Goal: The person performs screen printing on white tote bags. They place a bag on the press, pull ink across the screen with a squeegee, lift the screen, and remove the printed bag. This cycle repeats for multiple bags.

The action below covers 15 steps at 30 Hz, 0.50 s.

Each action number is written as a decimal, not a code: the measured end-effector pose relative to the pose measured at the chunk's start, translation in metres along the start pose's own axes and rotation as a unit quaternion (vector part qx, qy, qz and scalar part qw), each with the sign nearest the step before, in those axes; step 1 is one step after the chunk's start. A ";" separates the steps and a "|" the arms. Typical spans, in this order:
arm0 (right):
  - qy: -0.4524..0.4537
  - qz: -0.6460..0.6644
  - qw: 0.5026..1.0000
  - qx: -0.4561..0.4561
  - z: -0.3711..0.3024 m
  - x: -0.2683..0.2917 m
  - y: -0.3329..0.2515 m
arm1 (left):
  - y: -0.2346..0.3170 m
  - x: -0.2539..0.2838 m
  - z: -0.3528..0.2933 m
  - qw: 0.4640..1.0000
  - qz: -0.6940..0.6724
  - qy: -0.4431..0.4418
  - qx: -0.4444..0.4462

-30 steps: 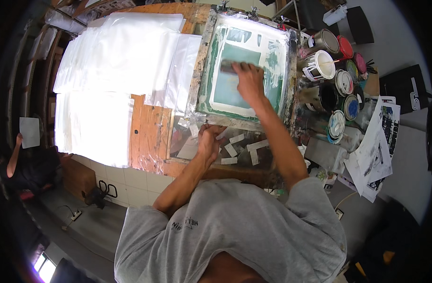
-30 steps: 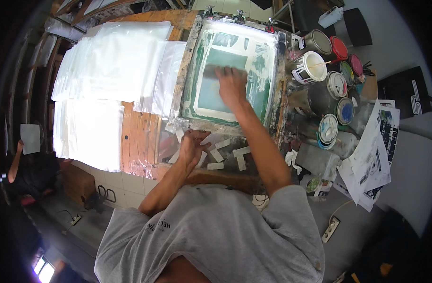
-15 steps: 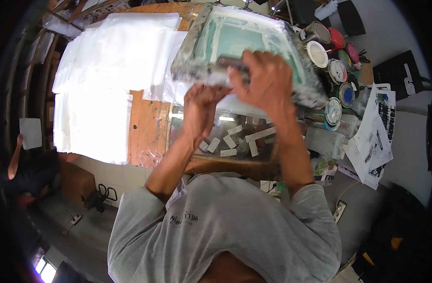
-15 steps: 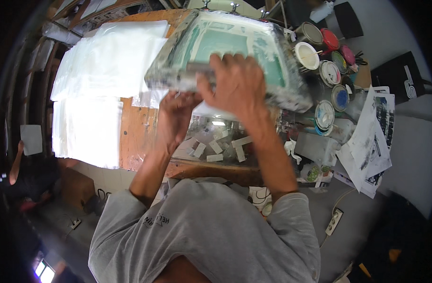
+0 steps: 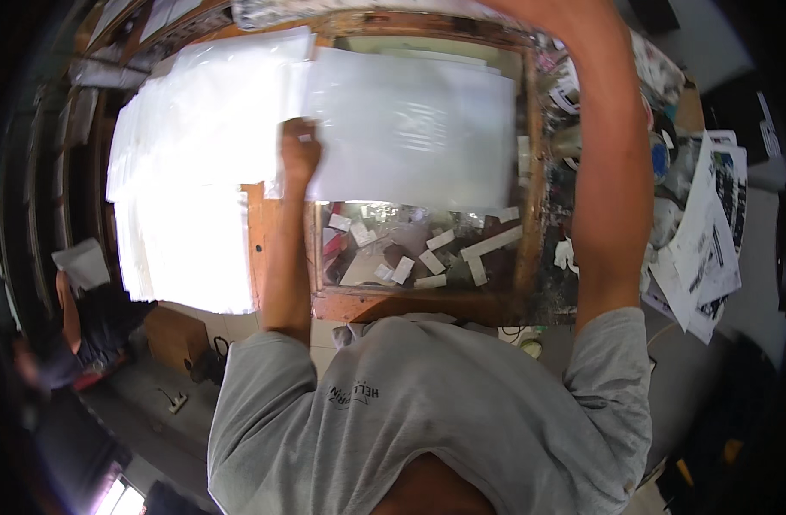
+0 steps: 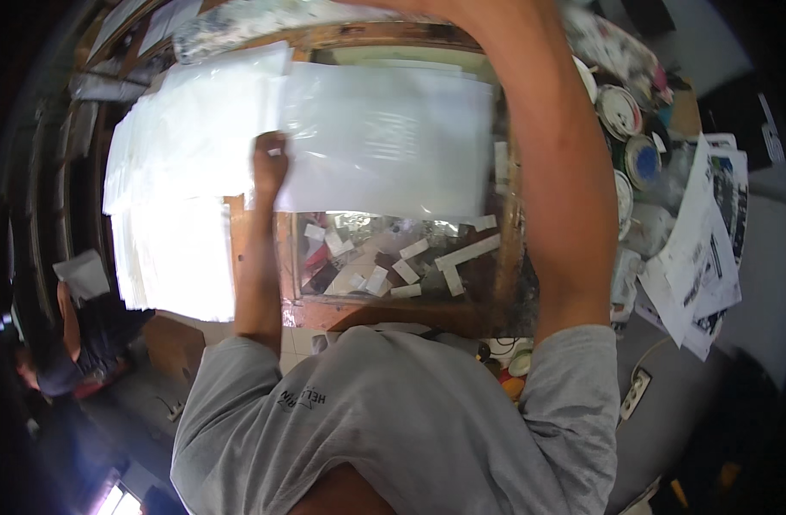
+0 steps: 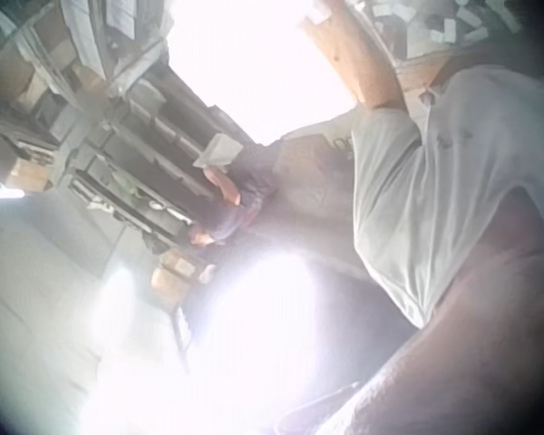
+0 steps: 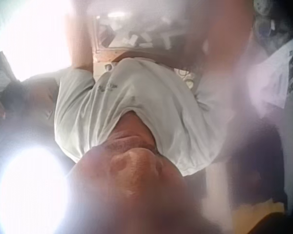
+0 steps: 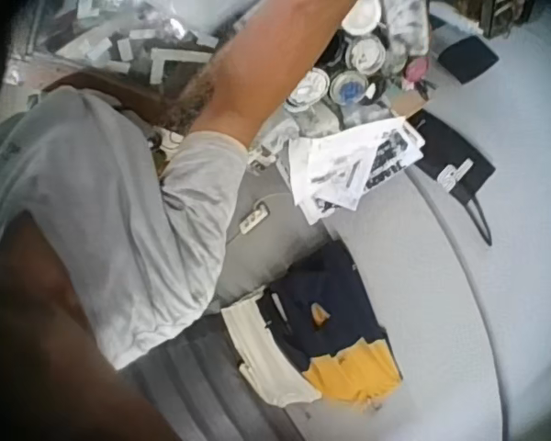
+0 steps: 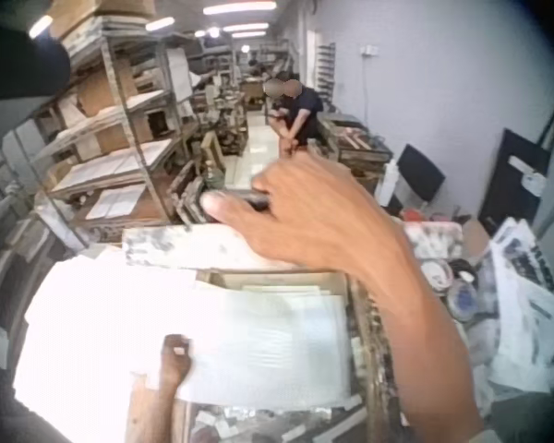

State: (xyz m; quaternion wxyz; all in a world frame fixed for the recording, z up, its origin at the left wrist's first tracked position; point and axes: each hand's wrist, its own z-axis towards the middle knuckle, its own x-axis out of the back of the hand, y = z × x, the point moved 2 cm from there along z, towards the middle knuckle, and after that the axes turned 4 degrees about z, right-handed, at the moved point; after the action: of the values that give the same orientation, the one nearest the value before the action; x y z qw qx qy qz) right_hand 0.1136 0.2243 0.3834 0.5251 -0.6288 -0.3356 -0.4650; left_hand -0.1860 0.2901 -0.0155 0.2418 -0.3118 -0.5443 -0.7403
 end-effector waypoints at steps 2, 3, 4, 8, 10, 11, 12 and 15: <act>0.026 0.006 0.999 0.041 0.007 0.011 0.008 | -0.046 0.055 0.033 0.994 0.098 0.038 0.019; 0.039 0.018 0.995 0.086 0.014 0.012 0.012 | -0.086 0.095 0.039 0.980 0.134 0.117 0.083; 0.073 0.008 0.991 0.114 0.024 0.005 0.035 | -0.045 0.110 0.054 0.956 0.217 0.096 0.172; 0.058 0.005 0.989 0.134 0.023 0.016 0.033 | 0.029 0.107 0.039 0.935 0.184 0.302 -0.027; 0.079 0.006 0.982 0.171 0.037 0.008 0.042 | 0.093 0.021 -0.005 0.985 -0.144 0.099 -0.014; 0.080 0.008 0.981 0.178 0.042 0.006 0.043 | 0.138 -0.014 -0.042 0.992 -0.004 0.060 -0.115; 0.085 0.005 0.978 0.190 0.041 0.001 0.030 | 0.158 -0.063 -0.085 0.983 -0.086 0.065 -0.146; 0.099 -0.021 0.985 0.139 0.017 0.001 0.026 | 0.230 -0.116 -0.168 0.974 0.029 -0.194 -0.116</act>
State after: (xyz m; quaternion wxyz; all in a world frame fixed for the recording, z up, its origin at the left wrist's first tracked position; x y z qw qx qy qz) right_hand 0.1416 0.2346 0.3748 0.6282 -0.4932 -0.3562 -0.4850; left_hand 0.0215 0.0646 0.0154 0.1150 -0.4907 -0.4821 -0.7166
